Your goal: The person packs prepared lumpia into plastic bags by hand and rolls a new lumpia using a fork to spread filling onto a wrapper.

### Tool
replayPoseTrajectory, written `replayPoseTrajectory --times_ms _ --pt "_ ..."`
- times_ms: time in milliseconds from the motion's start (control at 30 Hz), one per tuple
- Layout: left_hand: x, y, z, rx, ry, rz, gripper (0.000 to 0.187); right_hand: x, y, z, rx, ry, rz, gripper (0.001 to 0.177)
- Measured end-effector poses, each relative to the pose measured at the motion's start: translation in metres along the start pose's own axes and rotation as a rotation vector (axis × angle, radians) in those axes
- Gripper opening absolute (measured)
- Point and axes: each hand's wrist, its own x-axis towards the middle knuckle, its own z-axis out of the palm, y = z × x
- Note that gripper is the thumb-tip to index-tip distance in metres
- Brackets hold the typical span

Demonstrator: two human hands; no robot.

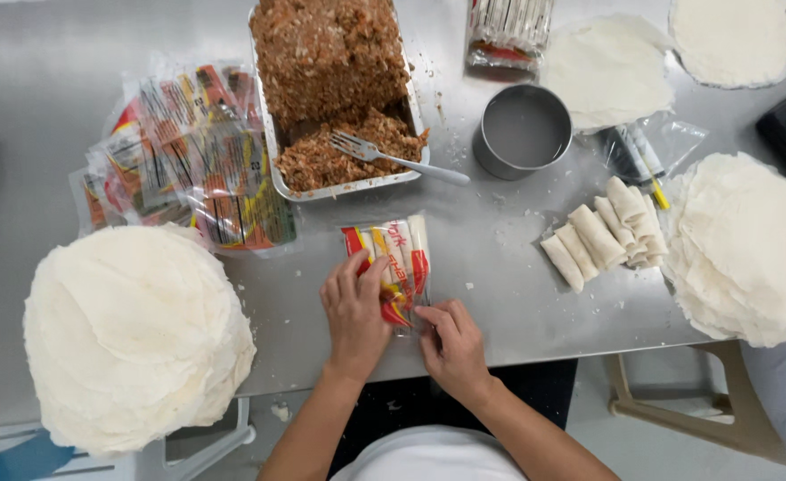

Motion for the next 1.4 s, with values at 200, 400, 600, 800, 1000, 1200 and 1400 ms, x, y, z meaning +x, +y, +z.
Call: replayPoseTrajectory --times_ms 200,400,600,800,1000,1200,1400 --pt "0.016 0.0 0.004 -0.014 0.073 0.033 0.043 0.002 -0.001 -0.003 0.021 -0.008 0.035 0.029" --pt "-0.078 -0.02 -0.004 -0.276 0.047 0.176 0.021 0.011 0.013 -0.062 0.039 -0.173 0.044 0.029" --pt "-0.12 0.045 -0.026 -0.524 0.235 0.08 0.017 0.035 0.063 -0.18 -0.383 0.223 0.299 0.004" --pt "-0.031 0.098 -0.027 -0.769 -0.013 0.492 0.011 0.107 0.111 -0.227 -0.578 -0.054 0.766 0.053" --pt "0.042 0.154 0.0 -1.238 -0.409 -0.159 0.035 0.122 0.069 -0.246 -0.077 0.12 0.974 0.03" --pt "0.04 0.146 0.078 -1.76 -0.416 -0.808 0.039 0.056 0.055 -0.175 -0.135 0.069 0.444 0.041" --pt "0.044 0.134 0.035 -1.715 -0.324 -0.809 0.05 0.049 0.125 -0.189 -0.668 0.039 0.298 0.04"
